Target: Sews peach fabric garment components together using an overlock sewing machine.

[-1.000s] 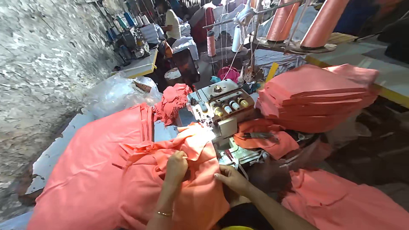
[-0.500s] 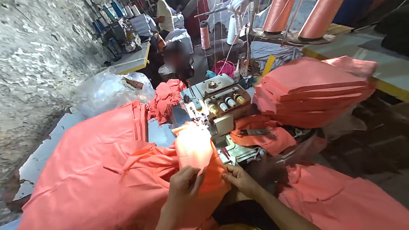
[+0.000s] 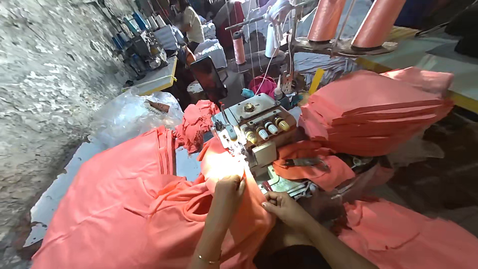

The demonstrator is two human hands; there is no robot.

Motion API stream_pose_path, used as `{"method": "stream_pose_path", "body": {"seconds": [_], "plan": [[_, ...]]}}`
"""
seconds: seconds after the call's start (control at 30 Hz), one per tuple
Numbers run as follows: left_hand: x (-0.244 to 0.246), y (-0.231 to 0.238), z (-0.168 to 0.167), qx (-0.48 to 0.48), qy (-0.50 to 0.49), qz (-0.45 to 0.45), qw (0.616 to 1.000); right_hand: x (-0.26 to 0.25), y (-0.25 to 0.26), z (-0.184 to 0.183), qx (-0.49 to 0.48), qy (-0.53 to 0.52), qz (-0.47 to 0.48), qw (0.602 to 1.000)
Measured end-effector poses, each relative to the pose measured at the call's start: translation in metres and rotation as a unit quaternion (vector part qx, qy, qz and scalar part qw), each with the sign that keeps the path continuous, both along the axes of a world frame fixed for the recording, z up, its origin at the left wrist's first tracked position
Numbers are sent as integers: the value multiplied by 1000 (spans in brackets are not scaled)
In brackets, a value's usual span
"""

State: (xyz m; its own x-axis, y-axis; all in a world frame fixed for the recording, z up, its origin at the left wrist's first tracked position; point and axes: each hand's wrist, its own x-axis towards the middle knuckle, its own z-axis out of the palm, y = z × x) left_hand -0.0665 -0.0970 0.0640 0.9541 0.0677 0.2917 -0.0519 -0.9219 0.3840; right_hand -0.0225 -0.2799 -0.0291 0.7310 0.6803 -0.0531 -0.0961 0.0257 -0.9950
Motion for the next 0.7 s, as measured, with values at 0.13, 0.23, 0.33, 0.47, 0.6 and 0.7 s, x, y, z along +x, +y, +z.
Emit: {"method": "stream_pose_path", "body": {"seconds": [0.13, 0.23, 0.33, 0.47, 0.6, 0.7], "plan": [[26, -14, 40, 32, 208, 55, 976, 17, 14, 8, -24, -37, -2, 999], [36, -28, 47, 37, 280, 97, 954, 31, 28, 19, -40, -45, -5, 998], [24, -31, 37, 34, 258, 109, 959, 34, 37, 28, -38, -42, -22, 998], [-7, -15, 6, 20, 117, 78, 990, 26, 30, 18, -50, -37, -26, 998], [-16, 15, -23, -81, -141, -5, 987, 18, 30, 3, -31, -19, -42, 998], [-10, 30, -30, -145, -210, -79, 964, 10, 29, 10, -9, -28, -47, 998]]}}
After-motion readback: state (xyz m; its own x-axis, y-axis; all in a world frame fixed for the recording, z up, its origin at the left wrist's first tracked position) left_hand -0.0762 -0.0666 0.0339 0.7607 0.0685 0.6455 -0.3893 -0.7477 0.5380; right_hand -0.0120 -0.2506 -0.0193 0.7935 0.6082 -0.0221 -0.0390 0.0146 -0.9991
